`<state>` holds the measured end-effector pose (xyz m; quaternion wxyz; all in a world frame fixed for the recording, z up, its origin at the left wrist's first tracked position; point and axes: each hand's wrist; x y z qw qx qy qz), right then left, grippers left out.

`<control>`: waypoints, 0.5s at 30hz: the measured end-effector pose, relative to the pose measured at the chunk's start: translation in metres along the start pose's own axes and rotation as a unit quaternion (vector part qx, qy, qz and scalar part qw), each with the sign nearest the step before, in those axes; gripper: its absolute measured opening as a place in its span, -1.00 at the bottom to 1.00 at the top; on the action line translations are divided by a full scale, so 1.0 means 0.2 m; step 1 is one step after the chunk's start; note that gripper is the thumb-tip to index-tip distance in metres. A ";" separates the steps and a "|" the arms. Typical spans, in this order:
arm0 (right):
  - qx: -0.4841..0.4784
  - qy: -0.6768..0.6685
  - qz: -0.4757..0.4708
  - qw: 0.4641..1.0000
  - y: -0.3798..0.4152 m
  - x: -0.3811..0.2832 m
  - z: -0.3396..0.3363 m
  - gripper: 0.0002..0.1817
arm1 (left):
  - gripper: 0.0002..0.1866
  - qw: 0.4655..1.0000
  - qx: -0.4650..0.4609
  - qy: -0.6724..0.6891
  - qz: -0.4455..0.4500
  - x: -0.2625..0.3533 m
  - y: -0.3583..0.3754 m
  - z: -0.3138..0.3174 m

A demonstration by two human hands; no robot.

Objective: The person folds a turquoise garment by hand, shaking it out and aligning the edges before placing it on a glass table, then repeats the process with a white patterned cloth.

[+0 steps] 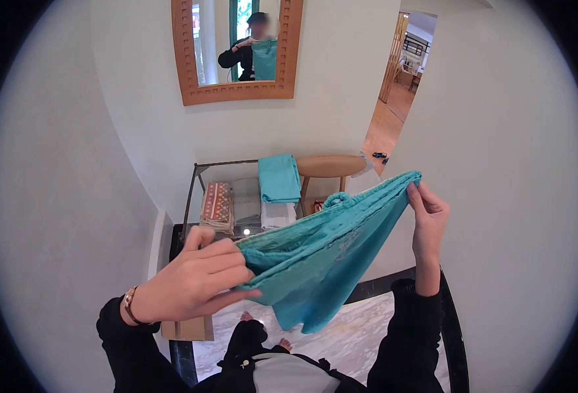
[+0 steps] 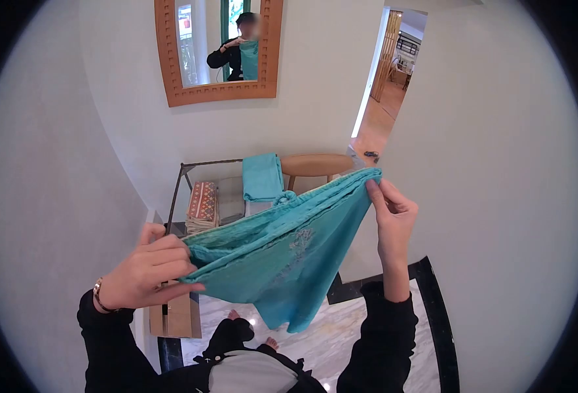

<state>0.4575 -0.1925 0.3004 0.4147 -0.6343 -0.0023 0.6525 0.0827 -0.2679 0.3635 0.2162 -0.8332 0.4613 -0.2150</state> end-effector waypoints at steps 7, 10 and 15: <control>0.016 -0.011 0.007 1.000 0.00 0.02 0.02 -0.74 | -0.68 0.950 0.189 -0.234 0.079 -0.06 0.03 0.08; 0.019 -0.011 0.010 1.000 0.02 0.04 0.03 -0.75 | -0.68 0.965 0.200 -0.163 0.039 -0.13 0.04 0.08; 0.005 -0.001 0.005 1.000 0.04 0.06 0.04 -0.78 | -0.68 0.978 0.166 0.092 -0.086 -0.23 0.11 0.08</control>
Point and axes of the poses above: each hand's wrist, its own y-axis away from the middle knuckle, its own z-axis out of the palm, x = y × z, and after that the axes turned 14 degrees about x, right-handed
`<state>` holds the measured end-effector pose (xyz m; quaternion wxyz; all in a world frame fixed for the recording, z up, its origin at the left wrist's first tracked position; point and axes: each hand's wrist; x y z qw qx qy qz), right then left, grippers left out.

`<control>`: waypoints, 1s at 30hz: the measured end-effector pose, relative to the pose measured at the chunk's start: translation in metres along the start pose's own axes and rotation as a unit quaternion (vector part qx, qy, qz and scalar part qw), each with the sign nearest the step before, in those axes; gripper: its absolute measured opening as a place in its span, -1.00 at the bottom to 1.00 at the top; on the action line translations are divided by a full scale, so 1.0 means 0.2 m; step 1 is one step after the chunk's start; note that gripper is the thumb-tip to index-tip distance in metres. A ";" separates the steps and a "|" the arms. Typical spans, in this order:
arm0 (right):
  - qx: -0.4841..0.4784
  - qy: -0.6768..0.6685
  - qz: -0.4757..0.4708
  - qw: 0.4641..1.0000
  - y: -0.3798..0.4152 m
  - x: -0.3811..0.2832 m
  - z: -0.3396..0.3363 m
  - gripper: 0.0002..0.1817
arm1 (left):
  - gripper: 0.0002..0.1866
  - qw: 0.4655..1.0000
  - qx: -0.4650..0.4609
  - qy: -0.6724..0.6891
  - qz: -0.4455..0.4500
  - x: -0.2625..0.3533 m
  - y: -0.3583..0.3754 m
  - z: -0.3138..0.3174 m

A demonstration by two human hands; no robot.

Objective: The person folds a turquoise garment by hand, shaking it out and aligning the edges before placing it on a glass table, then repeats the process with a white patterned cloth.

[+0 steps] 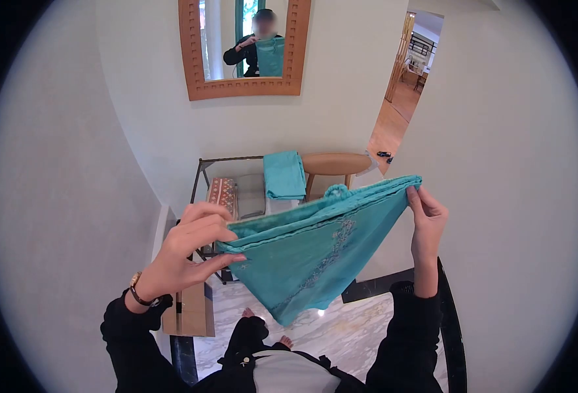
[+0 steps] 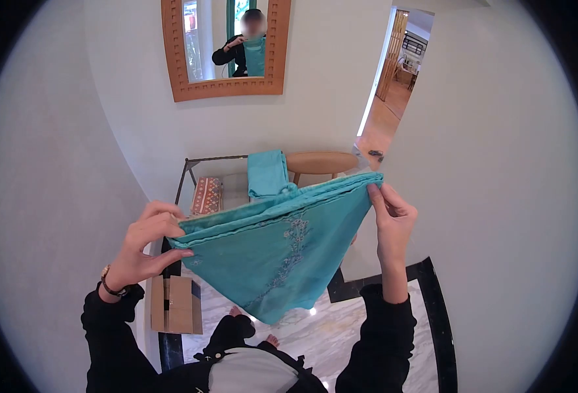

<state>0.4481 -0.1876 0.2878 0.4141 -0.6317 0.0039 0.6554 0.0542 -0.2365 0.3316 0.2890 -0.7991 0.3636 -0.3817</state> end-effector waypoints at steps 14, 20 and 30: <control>-0.046 0.001 -0.033 0.998 0.10 0.00 0.02 -0.84 | -0.56 0.982 -0.124 0.068 -0.123 0.04 0.02 -0.07; -0.117 -0.011 -0.027 0.993 0.19 -0.11 0.10 -0.84 | -0.38 0.966 -0.188 0.083 -0.154 0.00 -0.03 0.02; -0.177 0.033 -0.092 0.979 0.23 -0.14 0.09 -0.84 | -0.73 0.931 -0.214 0.212 -0.207 -0.01 -0.06 0.33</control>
Point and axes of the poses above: each hand's wrist, its own y-axis away from the middle knuckle, its own z-axis out of the palm, x = y × z, and after that the axes turned 14 degrees about x, right-handed
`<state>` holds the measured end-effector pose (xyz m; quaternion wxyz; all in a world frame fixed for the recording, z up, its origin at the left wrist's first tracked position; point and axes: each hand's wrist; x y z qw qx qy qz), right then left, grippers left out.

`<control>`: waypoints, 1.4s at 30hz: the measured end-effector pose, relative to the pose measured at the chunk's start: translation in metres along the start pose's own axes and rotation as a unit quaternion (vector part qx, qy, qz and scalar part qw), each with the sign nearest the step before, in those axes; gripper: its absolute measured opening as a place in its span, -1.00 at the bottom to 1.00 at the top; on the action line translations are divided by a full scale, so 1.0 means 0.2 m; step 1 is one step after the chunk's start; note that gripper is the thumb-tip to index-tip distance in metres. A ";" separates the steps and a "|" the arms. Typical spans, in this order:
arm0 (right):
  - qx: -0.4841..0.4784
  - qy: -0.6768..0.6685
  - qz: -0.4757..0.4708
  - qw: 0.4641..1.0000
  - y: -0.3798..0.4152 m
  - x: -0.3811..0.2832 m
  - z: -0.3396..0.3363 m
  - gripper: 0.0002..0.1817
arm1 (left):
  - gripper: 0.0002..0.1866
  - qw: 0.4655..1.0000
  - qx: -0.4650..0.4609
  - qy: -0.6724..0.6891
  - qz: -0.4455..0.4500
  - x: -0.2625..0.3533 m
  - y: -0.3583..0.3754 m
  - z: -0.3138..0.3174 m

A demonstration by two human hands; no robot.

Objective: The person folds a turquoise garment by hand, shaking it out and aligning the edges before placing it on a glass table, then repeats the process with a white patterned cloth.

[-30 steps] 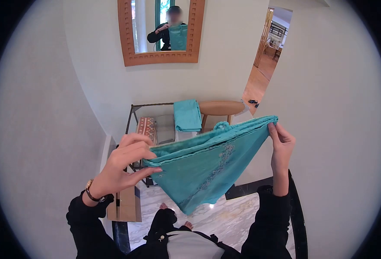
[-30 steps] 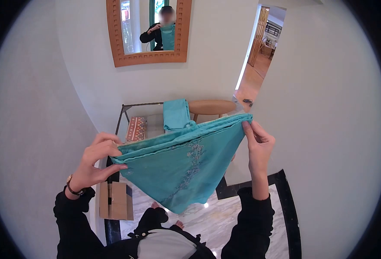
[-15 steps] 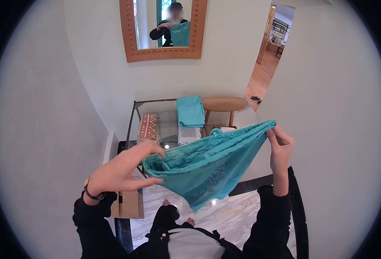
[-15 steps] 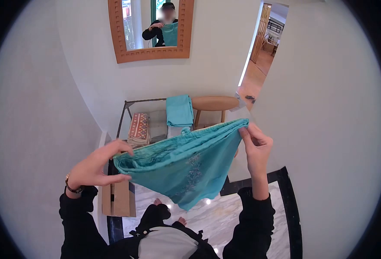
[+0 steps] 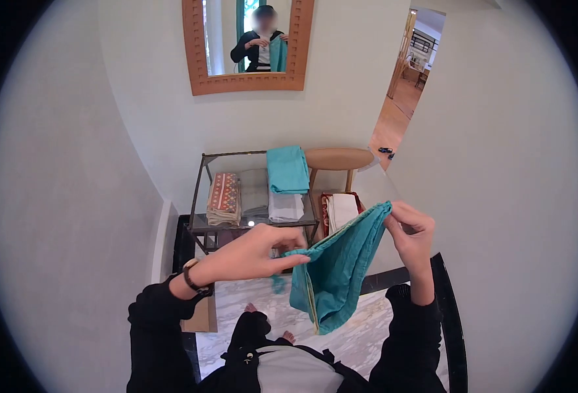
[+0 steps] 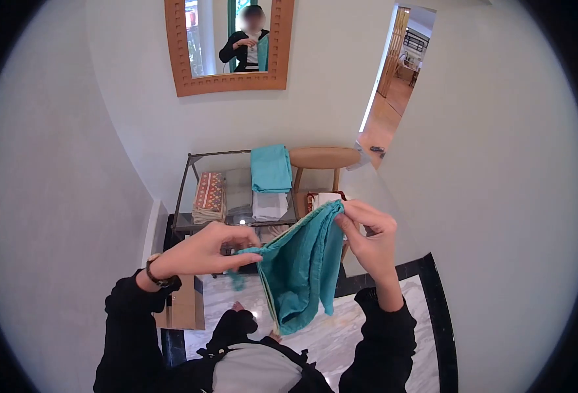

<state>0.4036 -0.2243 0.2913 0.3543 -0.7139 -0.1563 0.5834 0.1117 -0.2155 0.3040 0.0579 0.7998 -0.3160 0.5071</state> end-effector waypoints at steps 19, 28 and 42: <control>-0.006 0.035 -0.026 0.999 0.05 -0.01 0.07 -0.80 | -0.73 0.900 0.138 0.374 -0.175 -0.09 0.13 0.42; -0.036 0.019 0.002 0.999 0.09 -0.04 0.06 -0.79 | -0.70 0.917 0.324 0.222 -0.064 -0.26 0.11 0.57; -0.057 -0.006 -0.007 0.998 0.15 0.00 0.06 -0.78 | -0.70 0.927 0.255 -0.272 -0.051 -0.50 0.13 0.61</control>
Point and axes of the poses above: each hand's wrist, its own y-axis away from the middle knuckle, its own z-axis out of the palm, x = y × z, and after that the axes turned 14 degrees about x, right-handed
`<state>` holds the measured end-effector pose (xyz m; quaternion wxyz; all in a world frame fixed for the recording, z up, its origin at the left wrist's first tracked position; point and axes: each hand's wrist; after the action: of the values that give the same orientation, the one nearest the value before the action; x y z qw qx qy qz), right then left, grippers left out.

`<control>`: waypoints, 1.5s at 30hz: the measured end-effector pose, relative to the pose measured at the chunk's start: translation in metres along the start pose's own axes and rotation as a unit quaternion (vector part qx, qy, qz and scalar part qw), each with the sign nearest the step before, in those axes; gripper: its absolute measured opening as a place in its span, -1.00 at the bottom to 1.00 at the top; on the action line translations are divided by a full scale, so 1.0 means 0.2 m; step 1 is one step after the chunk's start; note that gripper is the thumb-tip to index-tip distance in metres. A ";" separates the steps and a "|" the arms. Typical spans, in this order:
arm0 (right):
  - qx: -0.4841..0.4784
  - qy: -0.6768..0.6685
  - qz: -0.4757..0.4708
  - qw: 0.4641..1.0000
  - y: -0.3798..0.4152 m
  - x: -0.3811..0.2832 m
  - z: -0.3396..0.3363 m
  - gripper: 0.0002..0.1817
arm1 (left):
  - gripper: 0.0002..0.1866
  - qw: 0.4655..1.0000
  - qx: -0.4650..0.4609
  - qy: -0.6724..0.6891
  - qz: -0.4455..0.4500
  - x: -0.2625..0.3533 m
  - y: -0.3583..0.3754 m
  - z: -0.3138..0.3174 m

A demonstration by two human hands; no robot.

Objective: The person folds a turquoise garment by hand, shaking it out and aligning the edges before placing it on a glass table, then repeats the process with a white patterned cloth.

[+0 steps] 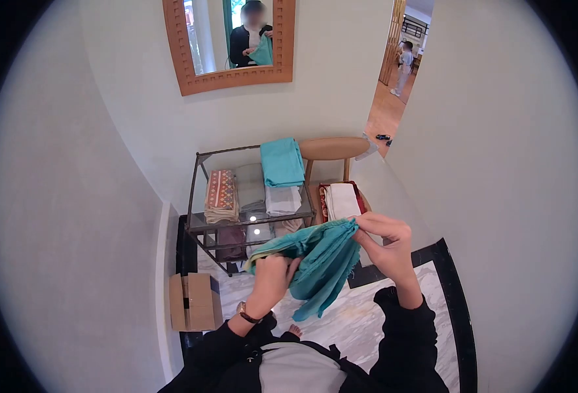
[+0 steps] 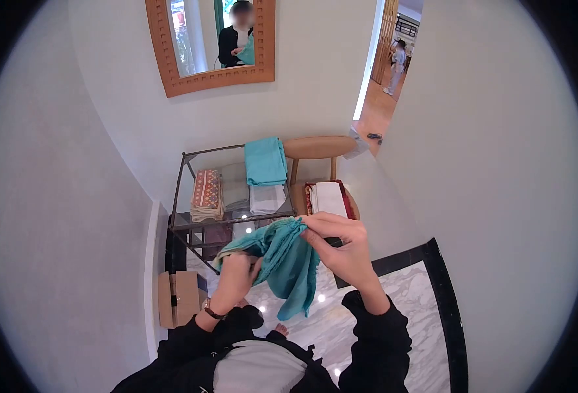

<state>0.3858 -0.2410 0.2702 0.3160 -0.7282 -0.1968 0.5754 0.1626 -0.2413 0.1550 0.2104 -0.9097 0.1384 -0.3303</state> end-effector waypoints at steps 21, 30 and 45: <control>0.157 -0.004 0.152 0.976 -0.03 0.13 -0.19 -0.81 | -0.66 0.973 -0.062 -0.044 0.217 0.09 -0.05 -0.57; 0.208 -0.023 0.139 0.968 -0.06 0.15 -0.26 -0.81 | -0.67 0.882 0.168 -0.193 0.395 0.06 -0.01 -0.71; 0.146 -0.012 0.099 0.984 -0.02 0.07 -0.25 -0.82 | -0.72 0.957 -0.264 0.107 0.062 0.01 -0.25 -0.97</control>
<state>0.4383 -0.2406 0.2711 0.3585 -0.6832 -0.0411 0.6348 0.0414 -0.2553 0.3148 -0.0330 -0.8819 0.2980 -0.3638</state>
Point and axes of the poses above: each hand's wrist, its own y-axis away from the middle knuckle, its own z-axis out of the palm, x = y × z, and after that the axes turned 14 degrees about x, right-handed
